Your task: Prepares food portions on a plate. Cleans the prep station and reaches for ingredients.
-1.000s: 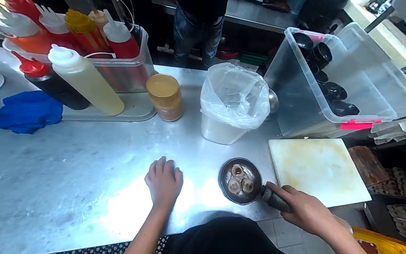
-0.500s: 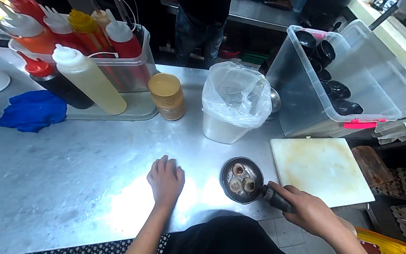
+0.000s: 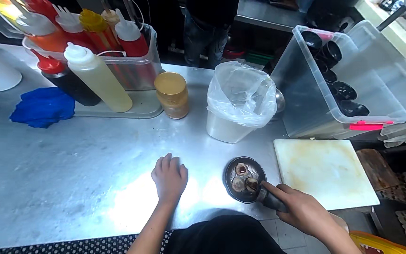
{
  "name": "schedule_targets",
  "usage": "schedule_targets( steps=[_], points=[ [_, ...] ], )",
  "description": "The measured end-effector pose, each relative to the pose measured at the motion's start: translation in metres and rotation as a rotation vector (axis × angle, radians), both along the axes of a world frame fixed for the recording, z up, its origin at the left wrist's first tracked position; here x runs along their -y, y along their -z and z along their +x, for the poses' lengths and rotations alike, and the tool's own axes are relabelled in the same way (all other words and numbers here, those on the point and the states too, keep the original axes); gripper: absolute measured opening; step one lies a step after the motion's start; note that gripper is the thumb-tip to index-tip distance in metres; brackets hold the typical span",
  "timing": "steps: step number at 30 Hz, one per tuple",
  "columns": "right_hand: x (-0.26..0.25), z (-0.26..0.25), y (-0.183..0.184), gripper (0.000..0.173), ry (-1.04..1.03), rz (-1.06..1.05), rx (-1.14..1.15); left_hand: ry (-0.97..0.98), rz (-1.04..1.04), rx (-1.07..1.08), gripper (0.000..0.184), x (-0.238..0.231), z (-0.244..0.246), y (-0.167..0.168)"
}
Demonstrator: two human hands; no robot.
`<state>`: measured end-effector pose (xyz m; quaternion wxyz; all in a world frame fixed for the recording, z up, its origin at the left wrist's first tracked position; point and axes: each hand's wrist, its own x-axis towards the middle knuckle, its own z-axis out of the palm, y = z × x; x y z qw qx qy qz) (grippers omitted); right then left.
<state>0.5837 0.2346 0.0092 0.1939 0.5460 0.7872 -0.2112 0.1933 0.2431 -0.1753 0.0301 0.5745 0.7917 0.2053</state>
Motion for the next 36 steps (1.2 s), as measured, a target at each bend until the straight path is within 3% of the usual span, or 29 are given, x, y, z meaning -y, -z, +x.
schedule_targets(
  steps=[22, 25, 29, 36],
  points=[
    [0.001, -0.015, 0.006, 0.093, -0.008, 0.040, -0.012, 0.006, 0.006, -0.010, 0.047, 0.001, 0.000, 0.000],
    [0.002, -0.004, 0.008, 0.092, 0.031, 0.092, -0.137, 0.008, 0.003, -0.004, 0.048, 0.000, -0.001, 0.002],
    [-0.003, 0.012, 0.005, 0.092, 0.209, 0.171, -0.477, 0.007, 0.003, -0.006, 0.048, -0.001, -0.001, 0.002],
    [-0.038, 0.021, 0.024, 0.117, 0.697, 0.689, -0.911, 0.004, -0.016, -0.022, 0.048, -0.002, 0.000, -0.001]
  ],
)
